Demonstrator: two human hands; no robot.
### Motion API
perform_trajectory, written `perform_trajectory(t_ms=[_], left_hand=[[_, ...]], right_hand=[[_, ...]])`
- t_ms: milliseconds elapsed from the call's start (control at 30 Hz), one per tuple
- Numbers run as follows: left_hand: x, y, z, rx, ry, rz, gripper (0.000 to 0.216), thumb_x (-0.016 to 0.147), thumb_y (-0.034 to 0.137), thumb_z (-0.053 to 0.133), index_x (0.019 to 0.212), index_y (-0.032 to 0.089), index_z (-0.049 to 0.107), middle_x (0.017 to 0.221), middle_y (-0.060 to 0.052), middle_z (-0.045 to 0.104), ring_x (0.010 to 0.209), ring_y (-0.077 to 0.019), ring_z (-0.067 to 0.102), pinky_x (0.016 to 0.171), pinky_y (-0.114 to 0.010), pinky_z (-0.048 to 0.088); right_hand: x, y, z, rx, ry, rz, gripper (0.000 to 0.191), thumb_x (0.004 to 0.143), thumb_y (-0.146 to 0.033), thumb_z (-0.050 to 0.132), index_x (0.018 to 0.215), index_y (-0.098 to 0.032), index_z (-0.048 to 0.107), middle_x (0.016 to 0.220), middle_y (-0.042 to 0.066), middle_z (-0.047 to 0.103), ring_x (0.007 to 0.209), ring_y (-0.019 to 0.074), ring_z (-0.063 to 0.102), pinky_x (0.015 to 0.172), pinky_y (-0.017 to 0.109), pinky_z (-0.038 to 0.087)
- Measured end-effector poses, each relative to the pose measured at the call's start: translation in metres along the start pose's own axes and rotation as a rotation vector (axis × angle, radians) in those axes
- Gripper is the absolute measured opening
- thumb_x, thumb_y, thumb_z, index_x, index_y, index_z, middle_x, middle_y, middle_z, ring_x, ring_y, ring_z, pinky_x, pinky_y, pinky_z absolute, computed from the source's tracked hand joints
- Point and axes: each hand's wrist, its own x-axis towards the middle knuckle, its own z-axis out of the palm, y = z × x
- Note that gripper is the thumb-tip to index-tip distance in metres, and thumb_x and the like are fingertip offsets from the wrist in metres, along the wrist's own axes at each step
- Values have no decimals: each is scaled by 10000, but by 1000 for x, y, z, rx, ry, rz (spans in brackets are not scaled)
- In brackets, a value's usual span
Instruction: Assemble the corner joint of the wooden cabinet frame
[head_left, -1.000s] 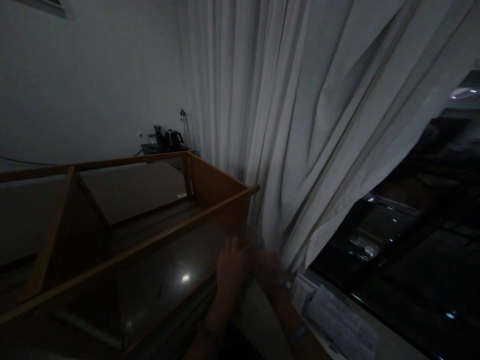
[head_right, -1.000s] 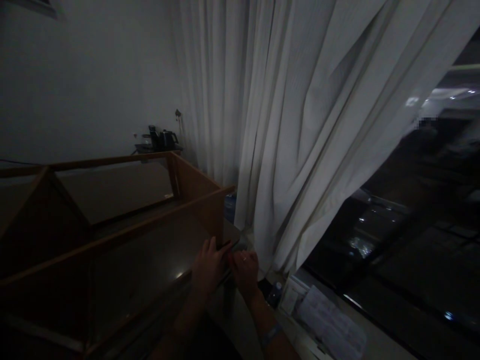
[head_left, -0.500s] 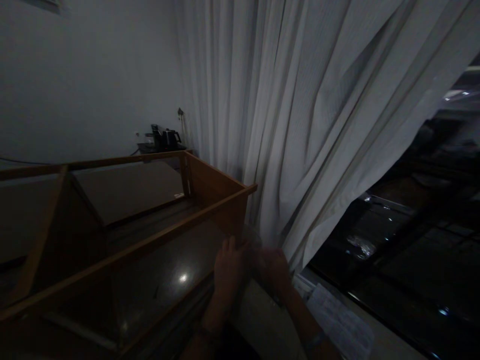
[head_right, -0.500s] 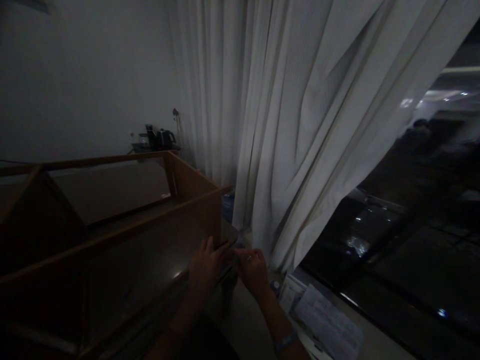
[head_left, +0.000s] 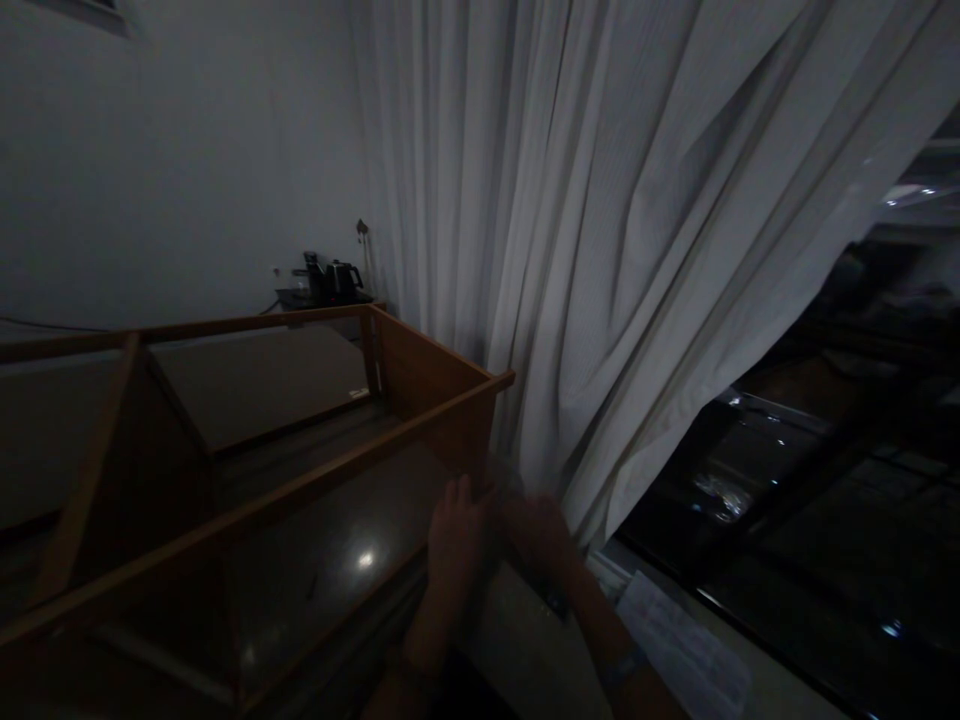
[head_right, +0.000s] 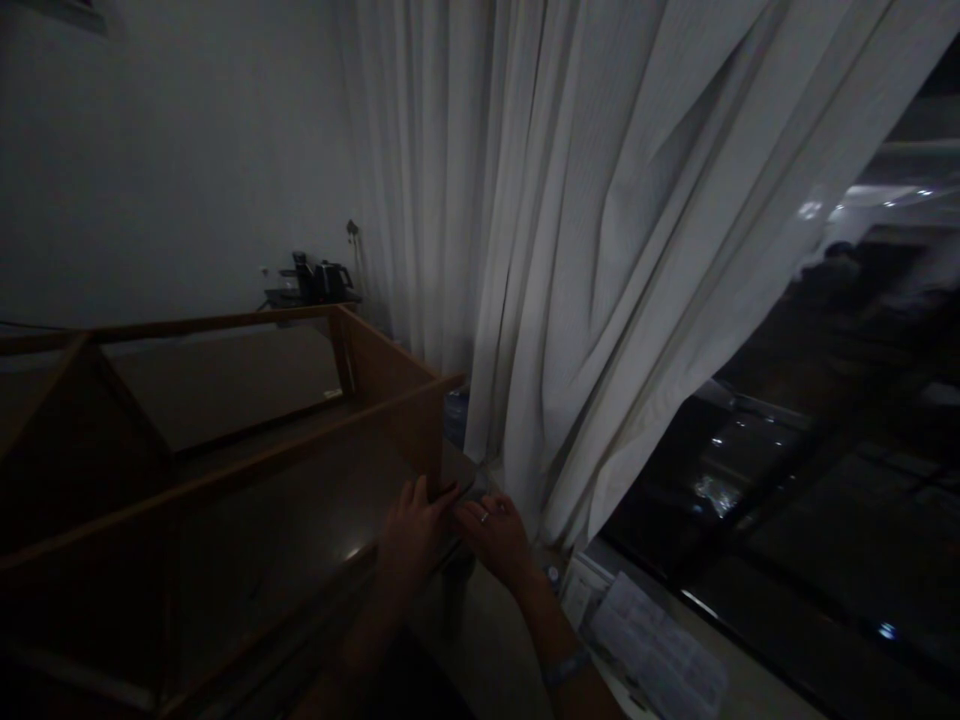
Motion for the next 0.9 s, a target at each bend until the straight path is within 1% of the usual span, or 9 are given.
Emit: perform_trajectory(t_ms=[100, 200, 267, 367, 467, 600, 700, 833, 900], left_hand=[[0, 0, -1, -5, 9, 5, 398, 862, 257, 511, 1229, 410, 542, 1219, -84, 495, 1069, -248, 466, 815, -341, 459], [1, 0, -1, -5, 6, 6, 394, 861, 258, 514, 1226, 400, 548, 1212, -90, 504, 1071, -251, 470, 824, -346, 460], [1, 0, -1, -4, 3, 9, 403, 862, 260, 511, 1239, 400, 538, 1217, -94, 502, 1065, -248, 473, 825, -346, 460], [0, 0, 0, -8, 9, 12, 415, 859, 264, 516, 1246, 416, 525, 1224, -91, 491, 1076, -250, 465, 831, -348, 457], [0, 0, 0, -12, 13, 14, 411, 860, 264, 514, 1241, 417, 527, 1215, -88, 483, 1079, -251, 458, 835, -352, 453], [-1, -1, 1, -4, 18, 16, 405, 869, 262, 496, 1247, 404, 525, 1215, -89, 476, 1082, -251, 451, 830, -347, 452], [-2, 0, 0, 8, 14, 8, 406, 876, 264, 485, 1256, 405, 515, 1217, -89, 475, 1088, -251, 448, 827, -347, 451], [-1, 0, -1, 1, 1, 5, 397, 875, 281, 493, 1249, 410, 518, 1185, -83, 492, 1054, -238, 463, 826, -343, 449], [0, 0, -1, -3, 3, 4, 382, 875, 283, 493, 1234, 409, 533, 1188, -81, 490, 1056, -238, 461, 814, -334, 451]], right_hand=[[-1, 5, -3, 9, -25, -40, 169, 937, -296, 490, 1056, -267, 606, 938, 25, 687, 817, 173, 572, 803, 331, 317], [-2, 3, 2, 28, -21, -4, 185, 944, -259, 471, 1072, -273, 605, 896, 23, 694, 811, 167, 580, 804, 329, 306], [-3, -2, 7, 54, -9, 65, 174, 948, -262, 459, 979, -255, 631, 817, 20, 693, 772, 165, 588, 788, 328, 295], [-4, -14, 13, 102, 21, 216, 280, 967, -275, 405, 822, -212, 636, 718, 21, 681, 679, 155, 593, 738, 313, 287], [-4, -27, 12, 197, 56, 346, 375, 993, -294, 327, 791, -214, 633, 680, 7, 685, 634, 151, 601, 722, 301, 285], [-4, -36, 8, 292, 65, 449, 435, 1002, -340, 279, 796, -231, 647, 681, 6, 696, 619, 160, 611, 719, 296, 302], [-3, -34, 6, 300, 23, 445, 424, 1004, -342, 274, 847, -239, 654, 720, 8, 709, 634, 159, 618, 728, 296, 304], [-5, -23, 4, 236, -21, 339, 351, 999, -333, 313, 939, -235, 644, 835, 20, 718, 694, 145, 628, 759, 295, 283], [-6, -18, 4, 182, -25, 296, 319, 989, -335, 343, 942, -230, 640, 832, 28, 712, 707, 146, 627, 737, 293, 274]])
